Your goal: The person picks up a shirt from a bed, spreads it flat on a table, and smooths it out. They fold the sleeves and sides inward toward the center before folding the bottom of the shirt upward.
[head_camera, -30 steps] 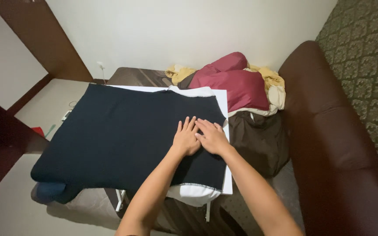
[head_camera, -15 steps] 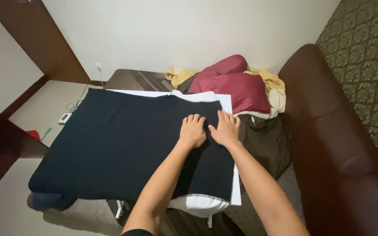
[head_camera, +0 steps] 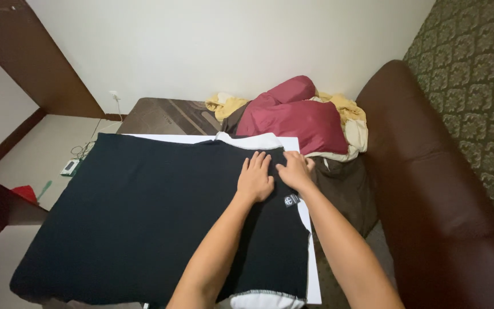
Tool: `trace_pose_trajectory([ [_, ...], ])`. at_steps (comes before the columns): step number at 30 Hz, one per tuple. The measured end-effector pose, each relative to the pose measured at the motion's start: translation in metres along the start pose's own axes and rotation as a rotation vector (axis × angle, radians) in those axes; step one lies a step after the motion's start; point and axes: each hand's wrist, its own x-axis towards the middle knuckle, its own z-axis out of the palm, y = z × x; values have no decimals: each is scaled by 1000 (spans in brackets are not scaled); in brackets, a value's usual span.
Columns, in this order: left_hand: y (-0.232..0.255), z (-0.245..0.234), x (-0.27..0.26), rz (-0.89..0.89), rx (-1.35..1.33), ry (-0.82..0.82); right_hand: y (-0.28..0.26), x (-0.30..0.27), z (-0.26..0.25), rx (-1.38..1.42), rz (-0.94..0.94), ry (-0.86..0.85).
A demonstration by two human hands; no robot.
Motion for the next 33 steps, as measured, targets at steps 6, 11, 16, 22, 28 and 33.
trace_pose_trajectory([
  [6, 12, -12, -4, -65, 12, -84, -24, -7, -24, 5, -8, 23],
  [11, 15, -16, -5, -69, 21, -88, -24, 2, -18, 8, -1, -54],
  [16, 16, -19, -4, -85, 49, -116, -28, 4, -24, 28, 34, -38],
  [22, 10, -8, -5, -93, 70, -165, -48, -13, -29, -179, -66, -17],
  [28, 14, -11, -5, -74, 67, -150, -45, -30, -45, -274, -196, -110],
  [33, 8, -7, -1, -80, 58, -144, -44, -54, -53, -339, -254, -10],
])
